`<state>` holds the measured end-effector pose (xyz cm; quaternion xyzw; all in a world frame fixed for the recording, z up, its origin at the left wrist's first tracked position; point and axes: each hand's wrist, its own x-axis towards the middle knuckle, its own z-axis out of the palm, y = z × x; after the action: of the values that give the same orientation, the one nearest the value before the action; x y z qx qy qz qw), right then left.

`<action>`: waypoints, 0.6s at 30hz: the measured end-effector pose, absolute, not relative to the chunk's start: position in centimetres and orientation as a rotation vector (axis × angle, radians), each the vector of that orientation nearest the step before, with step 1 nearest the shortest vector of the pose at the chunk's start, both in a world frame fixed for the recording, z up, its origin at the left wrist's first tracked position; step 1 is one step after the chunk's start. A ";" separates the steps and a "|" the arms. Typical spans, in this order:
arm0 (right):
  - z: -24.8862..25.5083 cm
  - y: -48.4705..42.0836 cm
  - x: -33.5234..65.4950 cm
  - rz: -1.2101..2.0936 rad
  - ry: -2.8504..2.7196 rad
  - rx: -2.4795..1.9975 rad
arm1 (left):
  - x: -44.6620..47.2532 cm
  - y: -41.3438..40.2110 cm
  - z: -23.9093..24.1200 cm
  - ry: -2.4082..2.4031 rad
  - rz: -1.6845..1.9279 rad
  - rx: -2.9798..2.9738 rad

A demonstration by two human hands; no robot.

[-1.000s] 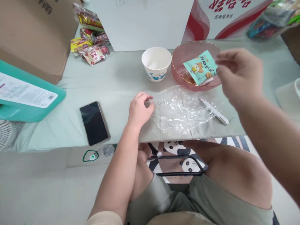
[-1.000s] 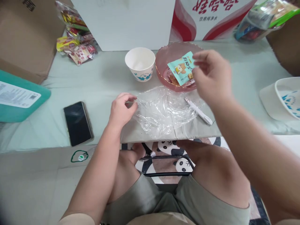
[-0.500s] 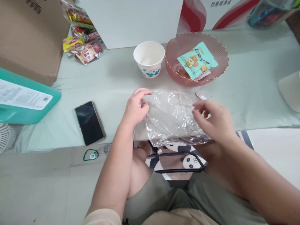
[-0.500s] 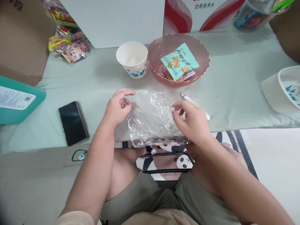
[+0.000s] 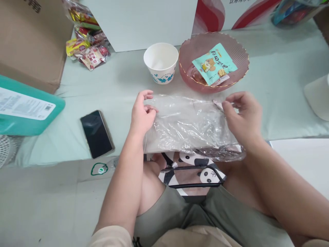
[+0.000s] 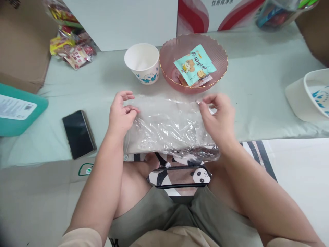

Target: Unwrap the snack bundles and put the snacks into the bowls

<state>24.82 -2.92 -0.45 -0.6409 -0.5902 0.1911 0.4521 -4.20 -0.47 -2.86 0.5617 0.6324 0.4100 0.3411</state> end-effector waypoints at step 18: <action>-1.9 -2.0 25.7 1.035 -1.028 -1.287 | -3.4 -0.6 -1.1 1.333 0.958 0.876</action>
<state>25.74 -1.99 -1.87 -0.5468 -0.4368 0.4398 0.5628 -3.41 -0.56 -1.11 0.3773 0.5745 0.4128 0.5976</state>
